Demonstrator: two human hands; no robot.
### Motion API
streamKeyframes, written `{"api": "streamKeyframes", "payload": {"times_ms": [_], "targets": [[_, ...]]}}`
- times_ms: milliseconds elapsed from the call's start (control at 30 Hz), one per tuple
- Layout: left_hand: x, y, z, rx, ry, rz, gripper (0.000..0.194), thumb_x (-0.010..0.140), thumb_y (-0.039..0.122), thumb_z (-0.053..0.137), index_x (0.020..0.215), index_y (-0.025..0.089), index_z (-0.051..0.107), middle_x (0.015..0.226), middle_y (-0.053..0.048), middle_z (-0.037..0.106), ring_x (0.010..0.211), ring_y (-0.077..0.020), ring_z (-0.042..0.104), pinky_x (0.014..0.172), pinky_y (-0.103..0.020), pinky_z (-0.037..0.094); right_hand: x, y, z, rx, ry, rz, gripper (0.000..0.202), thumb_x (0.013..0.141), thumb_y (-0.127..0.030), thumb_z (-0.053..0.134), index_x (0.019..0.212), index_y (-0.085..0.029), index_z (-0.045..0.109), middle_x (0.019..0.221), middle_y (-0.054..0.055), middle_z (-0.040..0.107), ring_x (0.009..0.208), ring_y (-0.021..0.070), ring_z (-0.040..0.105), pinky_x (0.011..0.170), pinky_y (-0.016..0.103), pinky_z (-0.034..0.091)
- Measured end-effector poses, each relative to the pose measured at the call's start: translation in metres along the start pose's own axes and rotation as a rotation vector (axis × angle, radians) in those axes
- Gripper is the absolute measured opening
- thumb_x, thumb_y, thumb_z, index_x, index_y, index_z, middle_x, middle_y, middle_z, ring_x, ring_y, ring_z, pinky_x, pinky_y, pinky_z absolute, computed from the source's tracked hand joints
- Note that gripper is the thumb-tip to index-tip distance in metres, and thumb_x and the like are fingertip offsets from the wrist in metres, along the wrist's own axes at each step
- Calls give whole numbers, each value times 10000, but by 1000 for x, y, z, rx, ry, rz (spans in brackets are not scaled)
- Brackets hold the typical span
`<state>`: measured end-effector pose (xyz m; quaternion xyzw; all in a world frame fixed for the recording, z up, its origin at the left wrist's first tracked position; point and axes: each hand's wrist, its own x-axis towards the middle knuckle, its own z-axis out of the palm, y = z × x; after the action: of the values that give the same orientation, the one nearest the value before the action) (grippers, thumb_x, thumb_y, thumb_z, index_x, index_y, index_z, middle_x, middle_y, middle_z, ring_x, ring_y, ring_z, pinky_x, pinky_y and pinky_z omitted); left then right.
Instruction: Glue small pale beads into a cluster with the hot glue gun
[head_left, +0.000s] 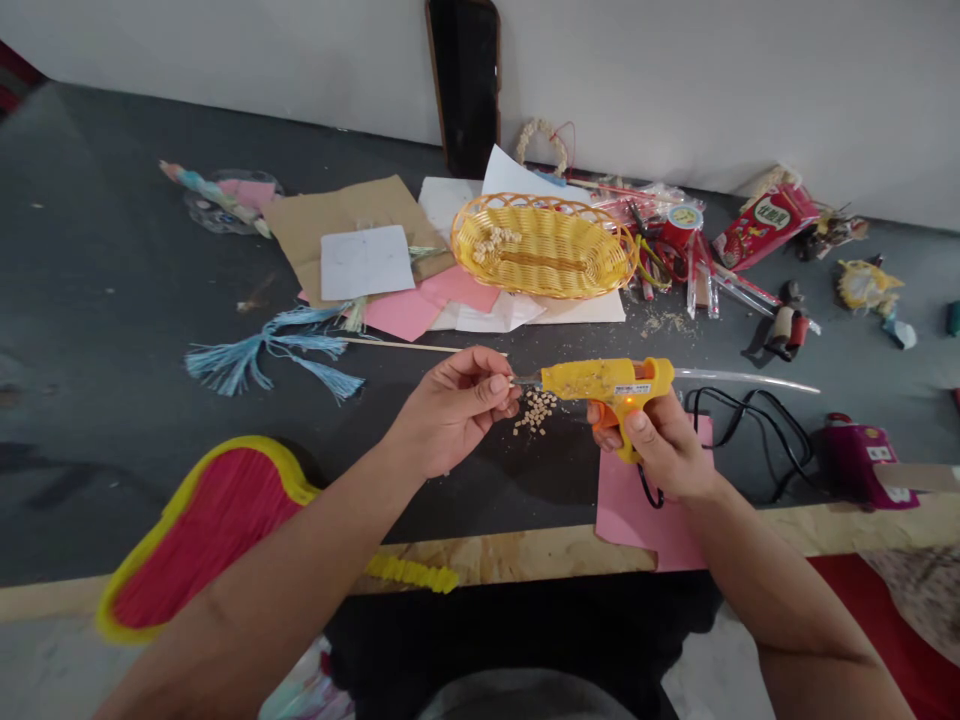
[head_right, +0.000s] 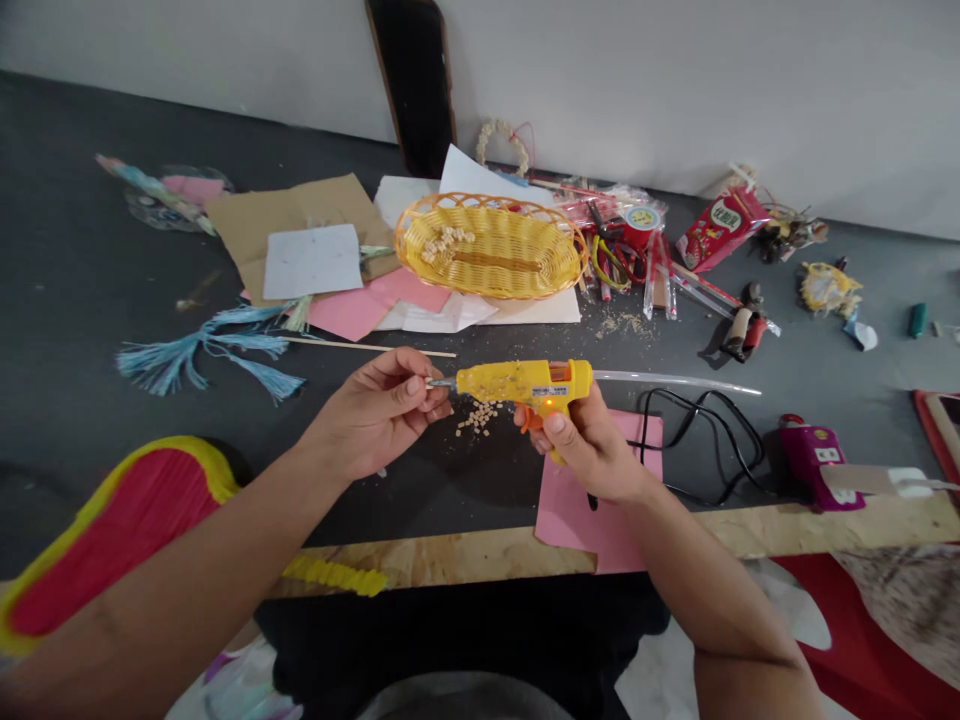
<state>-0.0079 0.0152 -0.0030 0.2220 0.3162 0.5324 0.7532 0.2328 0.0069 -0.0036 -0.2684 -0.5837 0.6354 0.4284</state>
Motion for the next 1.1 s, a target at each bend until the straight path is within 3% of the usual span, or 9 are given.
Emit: {"api": "streamKeyframes", "payload": {"times_ms": [367, 1100], "targets": [[0, 1, 1, -5, 14, -14, 266, 585, 210, 951, 726, 161, 731, 635, 17, 700, 600, -85, 659, 583, -177, 567, 1, 0, 1, 6, -4, -21, 234, 1031, -336, 496, 1258, -306, 447, 961, 30, 613, 659, 95, 494, 583, 269, 460], [-1, 2, 2, -1, 20, -17, 254, 601, 210, 944, 728, 163, 729, 654, 17, 696, 601, -80, 642, 585, -185, 561, 0, 0, -1, -70, 11, 11, 230, 1025, -386, 493, 1226, -287, 440, 940, 28, 602, 641, 99, 481, 563, 267, 453]]}}
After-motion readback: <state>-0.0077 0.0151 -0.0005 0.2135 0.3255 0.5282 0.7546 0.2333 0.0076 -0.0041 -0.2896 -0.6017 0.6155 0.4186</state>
